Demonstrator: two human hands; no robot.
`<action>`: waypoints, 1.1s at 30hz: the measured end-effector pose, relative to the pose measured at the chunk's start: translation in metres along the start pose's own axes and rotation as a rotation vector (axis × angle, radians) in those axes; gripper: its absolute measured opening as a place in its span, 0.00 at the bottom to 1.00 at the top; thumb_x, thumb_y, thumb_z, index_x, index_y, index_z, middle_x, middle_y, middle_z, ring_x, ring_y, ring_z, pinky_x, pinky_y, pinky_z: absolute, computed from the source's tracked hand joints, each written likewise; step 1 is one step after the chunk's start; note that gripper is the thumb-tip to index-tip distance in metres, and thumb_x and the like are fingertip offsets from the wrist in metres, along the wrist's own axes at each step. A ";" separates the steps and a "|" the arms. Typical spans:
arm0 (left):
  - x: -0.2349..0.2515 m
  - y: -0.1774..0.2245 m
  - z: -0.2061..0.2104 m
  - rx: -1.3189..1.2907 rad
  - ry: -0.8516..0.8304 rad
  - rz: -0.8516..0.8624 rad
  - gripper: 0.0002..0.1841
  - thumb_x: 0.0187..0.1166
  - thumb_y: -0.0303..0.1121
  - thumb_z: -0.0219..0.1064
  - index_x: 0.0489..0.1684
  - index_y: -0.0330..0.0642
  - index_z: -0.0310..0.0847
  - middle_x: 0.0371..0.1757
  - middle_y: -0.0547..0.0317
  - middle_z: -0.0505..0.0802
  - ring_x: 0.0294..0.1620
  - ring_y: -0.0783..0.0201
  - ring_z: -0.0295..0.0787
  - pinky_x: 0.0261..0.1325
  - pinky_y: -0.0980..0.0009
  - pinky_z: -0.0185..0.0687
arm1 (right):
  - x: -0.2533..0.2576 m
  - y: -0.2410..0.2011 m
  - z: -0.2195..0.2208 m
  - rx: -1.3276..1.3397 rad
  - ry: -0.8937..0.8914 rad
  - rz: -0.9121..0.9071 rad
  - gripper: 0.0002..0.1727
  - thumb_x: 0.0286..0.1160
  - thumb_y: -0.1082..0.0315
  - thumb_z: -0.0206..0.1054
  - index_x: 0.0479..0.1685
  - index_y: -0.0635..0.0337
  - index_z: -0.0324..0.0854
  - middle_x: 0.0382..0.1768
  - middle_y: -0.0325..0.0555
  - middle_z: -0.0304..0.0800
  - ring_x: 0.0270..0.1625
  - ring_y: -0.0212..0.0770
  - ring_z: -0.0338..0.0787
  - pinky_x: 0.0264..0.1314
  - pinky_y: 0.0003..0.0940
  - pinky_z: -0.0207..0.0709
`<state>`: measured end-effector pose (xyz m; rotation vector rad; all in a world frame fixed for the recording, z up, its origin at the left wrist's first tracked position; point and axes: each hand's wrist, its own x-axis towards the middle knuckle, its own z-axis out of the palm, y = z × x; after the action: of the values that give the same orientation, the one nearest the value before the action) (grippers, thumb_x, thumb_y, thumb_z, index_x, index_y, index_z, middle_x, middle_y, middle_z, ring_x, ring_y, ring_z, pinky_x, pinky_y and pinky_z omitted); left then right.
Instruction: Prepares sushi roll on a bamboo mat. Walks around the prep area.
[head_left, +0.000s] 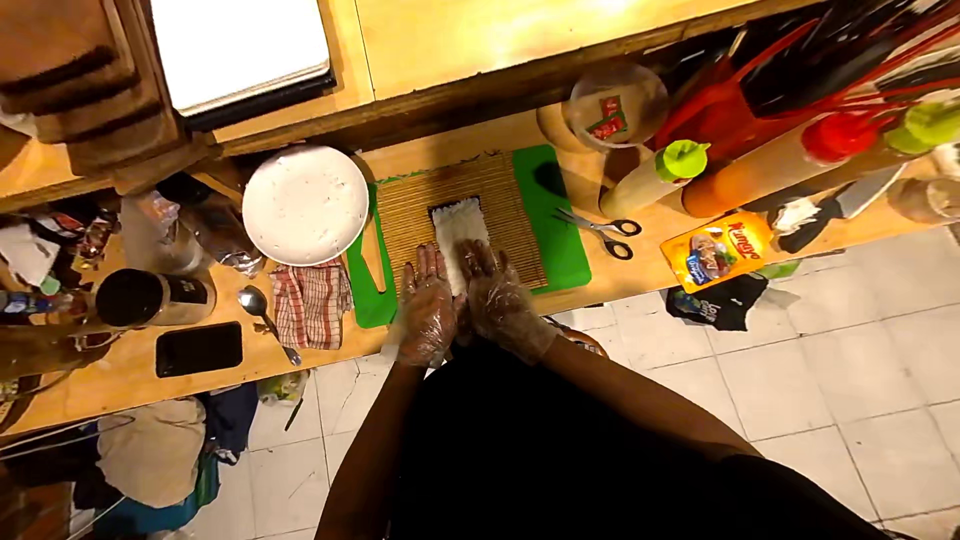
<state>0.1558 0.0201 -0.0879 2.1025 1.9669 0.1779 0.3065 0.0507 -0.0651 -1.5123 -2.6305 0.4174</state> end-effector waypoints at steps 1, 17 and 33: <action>0.000 0.000 -0.002 -0.012 -0.001 0.003 0.44 0.87 0.56 0.50 0.94 0.31 0.44 0.96 0.43 0.47 0.98 0.50 0.32 0.95 0.42 0.25 | 0.000 -0.003 -0.006 0.007 -0.024 0.015 0.40 0.85 0.53 0.57 0.93 0.64 0.53 0.95 0.54 0.49 0.96 0.58 0.46 0.93 0.66 0.42; -0.013 -0.011 -0.003 -0.087 0.098 0.034 0.51 0.82 0.70 0.46 0.96 0.38 0.43 0.97 0.49 0.47 0.98 0.50 0.30 0.94 0.37 0.23 | -0.060 0.080 -0.018 0.245 0.098 0.243 0.41 0.71 0.43 0.72 0.84 0.53 0.72 0.89 0.47 0.66 0.93 0.59 0.57 0.89 0.67 0.52; 0.015 0.008 -0.002 -0.070 0.125 0.239 0.23 0.84 0.51 0.62 0.73 0.54 0.85 0.89 0.63 0.72 0.96 0.42 0.43 0.92 0.32 0.29 | -0.015 0.083 0.006 0.283 0.218 -0.252 0.21 0.81 0.48 0.62 0.65 0.44 0.90 0.83 0.38 0.77 0.91 0.52 0.63 0.91 0.62 0.52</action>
<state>0.1643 0.0350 -0.0846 2.3265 1.7394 0.4256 0.3820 0.0763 -0.0923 -1.0619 -2.4260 0.5400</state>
